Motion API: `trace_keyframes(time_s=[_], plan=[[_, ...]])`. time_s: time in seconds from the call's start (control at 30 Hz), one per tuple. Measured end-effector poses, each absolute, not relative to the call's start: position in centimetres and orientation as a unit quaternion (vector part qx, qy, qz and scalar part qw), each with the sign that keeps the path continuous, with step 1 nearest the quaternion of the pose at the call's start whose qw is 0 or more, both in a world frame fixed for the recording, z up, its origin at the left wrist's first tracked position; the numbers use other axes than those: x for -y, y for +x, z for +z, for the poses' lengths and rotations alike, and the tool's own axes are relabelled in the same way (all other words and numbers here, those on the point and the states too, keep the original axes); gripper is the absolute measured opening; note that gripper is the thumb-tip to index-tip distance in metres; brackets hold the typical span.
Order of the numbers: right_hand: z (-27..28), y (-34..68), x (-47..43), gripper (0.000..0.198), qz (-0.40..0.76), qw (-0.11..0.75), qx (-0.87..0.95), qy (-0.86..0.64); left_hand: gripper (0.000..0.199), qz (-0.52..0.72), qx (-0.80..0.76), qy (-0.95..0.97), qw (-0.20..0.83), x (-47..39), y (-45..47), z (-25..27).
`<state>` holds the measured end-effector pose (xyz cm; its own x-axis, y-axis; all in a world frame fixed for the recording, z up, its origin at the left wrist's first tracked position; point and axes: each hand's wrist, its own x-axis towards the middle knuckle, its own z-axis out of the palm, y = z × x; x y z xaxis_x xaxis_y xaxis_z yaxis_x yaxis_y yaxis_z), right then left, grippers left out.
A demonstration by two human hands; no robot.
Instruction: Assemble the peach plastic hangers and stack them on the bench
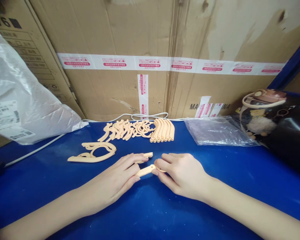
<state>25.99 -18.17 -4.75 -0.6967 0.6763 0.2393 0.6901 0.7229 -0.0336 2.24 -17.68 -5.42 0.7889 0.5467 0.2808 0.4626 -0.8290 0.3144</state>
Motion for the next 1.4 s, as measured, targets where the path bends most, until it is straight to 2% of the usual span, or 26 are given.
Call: trace_keyframes(time_s=[0.17, 0.33, 0.53, 0.67, 0.73, 0.8, 0.93, 1.1, 1.23, 1.33, 1.4], plan=[[-4.8, 26.0, 18.1, 0.030, -0.020, 0.136, 0.918, -0.372, 0.025, 0.185, -0.265, 0.939, 0.117, 17.7, 2.2, -5.4], [-5.0, 26.1, 18.3, 0.030, -0.017, 0.133, 0.916, -0.379, 0.030, 0.179, -0.269, 0.939, 0.121, 17.6, 2.1, -5.4], [-4.7, 26.1, 18.1, 0.029, 0.020, 0.123, 0.921, -0.369, 0.021, 0.170, -0.284, 0.931, 0.151, 17.5, 2.0, -5.1], [-3.8, 26.0, 18.3, 0.011, 0.107, 0.137, 0.918, -0.358, 0.024, 0.189, -0.342, 0.901, 0.188, 17.4, 1.9, -4.7], [-3.4, 25.7, 18.7, 0.004, 0.148, 0.138, 0.918, -0.342, 0.015, 0.200, -0.365, 0.888, 0.198, 17.3, 1.8, -4.8], [-3.0, 25.5, 19.1, 0.009, 0.176, 0.123, 0.921, -0.324, 0.011, 0.210, -0.375, 0.880, 0.203, 17.3, 1.9, -5.0], [-2.2, 25.4, 19.4, 0.016, 0.212, 0.090, 0.926, -0.300, 0.022, 0.228, -0.378, 0.866, 0.237, 17.1, 1.8, -5.7], [-1.2, 26.0, 19.2, 0.020, 0.224, 0.070, 0.927, -0.291, 0.015, 0.248, -0.393, 0.845, 0.265, 16.7, 1.6, -5.7], [-1.3, 26.0, 19.5, 0.023, 0.225, 0.064, 0.924, -0.302, 0.012, 0.239, -0.397, 0.855, 0.233, 16.6, 1.6, -5.6], [-1.9, 25.5, 20.1, 0.012, 0.221, 0.076, 0.927, -0.293, 0.014, 0.232, -0.391, 0.869, 0.194, 16.6, 1.7, -5.7], [-2.3, 25.1, 20.6, 0.018, 0.220, 0.081, 0.929, -0.287, 0.014, 0.232, -0.386, 0.875, 0.178, 16.7, 1.7, -5.8]])
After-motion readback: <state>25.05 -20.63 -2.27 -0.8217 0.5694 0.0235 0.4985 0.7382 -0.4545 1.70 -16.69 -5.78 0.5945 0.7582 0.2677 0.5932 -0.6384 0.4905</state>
